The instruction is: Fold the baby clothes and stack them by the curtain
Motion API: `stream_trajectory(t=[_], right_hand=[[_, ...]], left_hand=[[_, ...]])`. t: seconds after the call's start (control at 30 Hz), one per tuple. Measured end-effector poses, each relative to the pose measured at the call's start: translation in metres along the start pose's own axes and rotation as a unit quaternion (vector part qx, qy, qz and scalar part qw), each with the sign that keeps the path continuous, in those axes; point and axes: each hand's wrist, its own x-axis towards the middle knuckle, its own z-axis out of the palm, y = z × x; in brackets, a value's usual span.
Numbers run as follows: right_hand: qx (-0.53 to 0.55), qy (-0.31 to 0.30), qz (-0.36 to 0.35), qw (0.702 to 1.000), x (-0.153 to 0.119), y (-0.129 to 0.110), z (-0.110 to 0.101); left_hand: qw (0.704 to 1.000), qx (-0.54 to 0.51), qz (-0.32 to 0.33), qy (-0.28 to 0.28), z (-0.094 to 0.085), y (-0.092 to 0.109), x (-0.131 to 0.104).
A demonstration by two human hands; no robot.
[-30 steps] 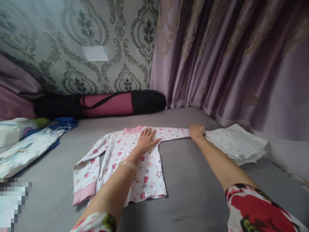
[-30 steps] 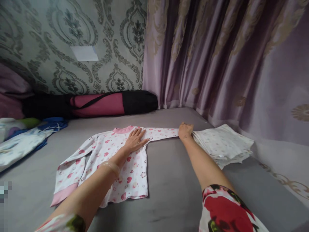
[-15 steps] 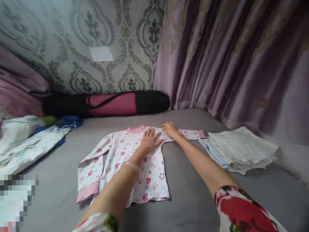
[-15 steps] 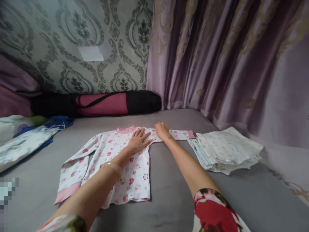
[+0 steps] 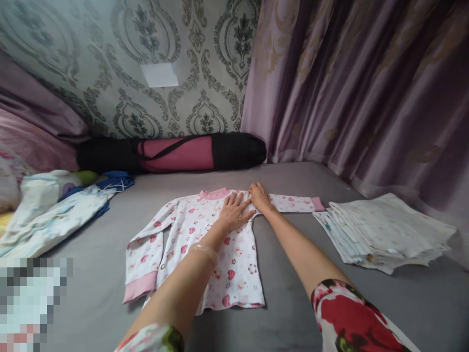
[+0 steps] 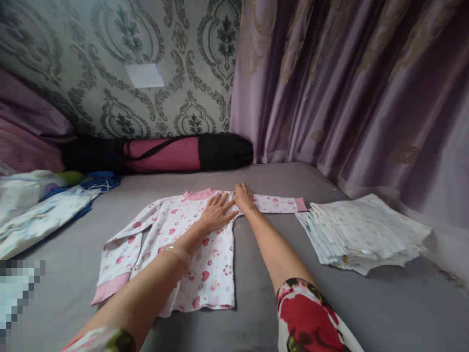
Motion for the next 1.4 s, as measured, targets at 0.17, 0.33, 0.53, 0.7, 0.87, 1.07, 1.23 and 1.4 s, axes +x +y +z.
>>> stream_trajectory(t=[0.17, 0.33, 0.53, 0.7, 0.87, 1.07, 1.23, 1.4], right_hand=[[0.062, 0.061, -0.005, 0.996, -0.015, 0.009, 0.010], [0.071, 0.016, -0.062, 0.995, -0.046, 0.015, 0.002], [0.005, -0.046, -0.043, 0.998, -0.078, 0.028, -0.021], [-0.036, -0.106, 0.030, 0.993, -0.085, 0.057, -0.038], [-0.049, -0.104, 0.114, 0.987, -0.081, 0.099, -0.040], [-0.069, -0.056, 0.150, 0.985, -0.079, 0.113, -0.036], [-0.075, -0.070, 0.141, 0.985, -0.080, 0.102, -0.043], [-0.090, -0.071, 0.156, 0.981, -0.076, 0.102, -0.046]], left_hand=[[1.000, 0.009, -0.004, 0.011, 0.009, -0.002, 0.003], [1.000, 0.013, -0.006, 0.003, 0.009, -0.003, 0.002], [1.000, 0.012, -0.014, -0.019, 0.000, -0.002, 0.001], [0.999, 0.015, -0.018, -0.027, -0.003, 0.000, 0.000], [0.999, 0.011, -0.018, -0.033, -0.003, 0.000, 0.000], [0.998, -0.007, -0.031, -0.054, -0.021, 0.007, -0.003], [0.994, -0.035, -0.040, -0.092, -0.047, 0.020, -0.009], [0.996, -0.051, -0.022, -0.066, -0.050, -0.004, -0.033]])
